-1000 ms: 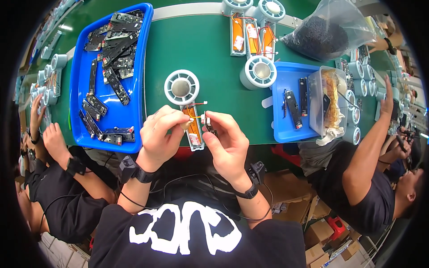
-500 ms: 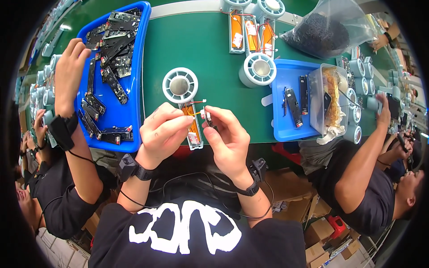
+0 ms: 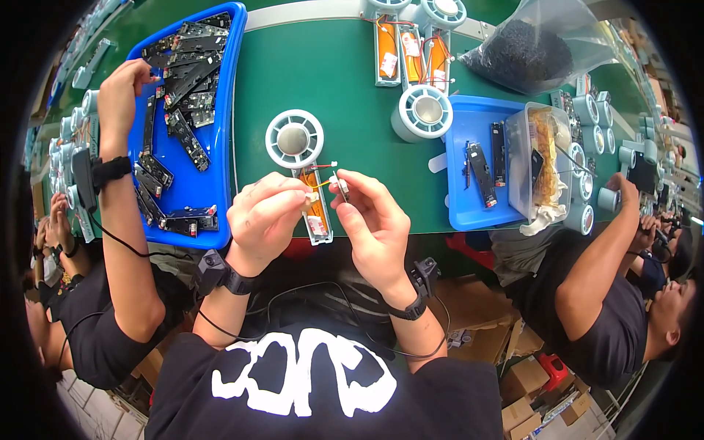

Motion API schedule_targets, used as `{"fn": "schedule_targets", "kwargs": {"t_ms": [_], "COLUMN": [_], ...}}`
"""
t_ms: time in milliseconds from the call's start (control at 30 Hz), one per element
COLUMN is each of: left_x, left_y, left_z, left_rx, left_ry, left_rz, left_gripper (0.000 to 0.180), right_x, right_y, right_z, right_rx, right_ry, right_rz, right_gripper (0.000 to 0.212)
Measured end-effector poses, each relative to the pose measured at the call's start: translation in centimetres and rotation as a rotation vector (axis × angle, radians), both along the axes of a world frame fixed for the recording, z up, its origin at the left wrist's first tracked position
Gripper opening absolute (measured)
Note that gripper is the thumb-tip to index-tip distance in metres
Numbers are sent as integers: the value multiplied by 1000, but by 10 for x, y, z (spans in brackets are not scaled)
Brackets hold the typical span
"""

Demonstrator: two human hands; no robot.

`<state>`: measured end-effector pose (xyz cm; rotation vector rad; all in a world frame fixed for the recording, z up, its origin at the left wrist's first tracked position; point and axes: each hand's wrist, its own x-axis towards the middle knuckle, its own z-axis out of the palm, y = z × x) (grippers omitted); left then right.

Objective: The person picks up a circuit board from a tray, connects wires from a fan housing to the board by hand, and presses the board into the housing. They then repeat the process with a second circuit board and fan housing before setting the assembly aside.

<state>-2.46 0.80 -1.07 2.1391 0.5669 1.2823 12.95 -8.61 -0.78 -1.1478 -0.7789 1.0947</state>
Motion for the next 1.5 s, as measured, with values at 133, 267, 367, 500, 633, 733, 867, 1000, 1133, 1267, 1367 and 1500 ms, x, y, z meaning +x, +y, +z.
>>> {"fn": "schedule_targets", "kwargs": {"t_ms": [133,267,367,500,633,733,867,1000,1133,1267,1367,1500], "left_x": [2,2,4,4,6,9,10,8,5,2,0,-1], "left_y": [-3,-3,-4,-2,1,1,-1,-2,-2,-2,-1,1], "left_z": [-1,-3,1,0,1,6,6,8,14,22,28,33], "left_rx": [-64,-16,-47,-53,-55,-38,-76,-166,-287,-446,-515,-545], "left_ry": [-29,14,13,14,-24,-20,-14,-2,-2,-33,-31,7], "left_rz": [25,53,86,85,54,70,79,72,36,-12,-25,-18], "left_gripper": [34,31,30,28,27,27,25,22,17,14,12,9], "right_x": [0,1,-1,-1,1,1,1,3,14,22,23,24], "right_y": [-1,-1,0,1,5,8,9,13,17,23,25,26], "right_z": [0,-1,-1,-4,-6,-7,-11,-12,-16,-12,-10,-11], "right_rx": [-6,3,22,76,165,234,289,347,426,484,471,498], "right_ry": [2,10,5,-50,-179,-289,-307,-361,-541,-639,-656,-650], "right_rz": [5,7,2,-11,-7,1,-21,-29,-40,-17,-28,-21], "right_gripper": [38,38,38,39,39,40,41,42,44,46,46,46]}}
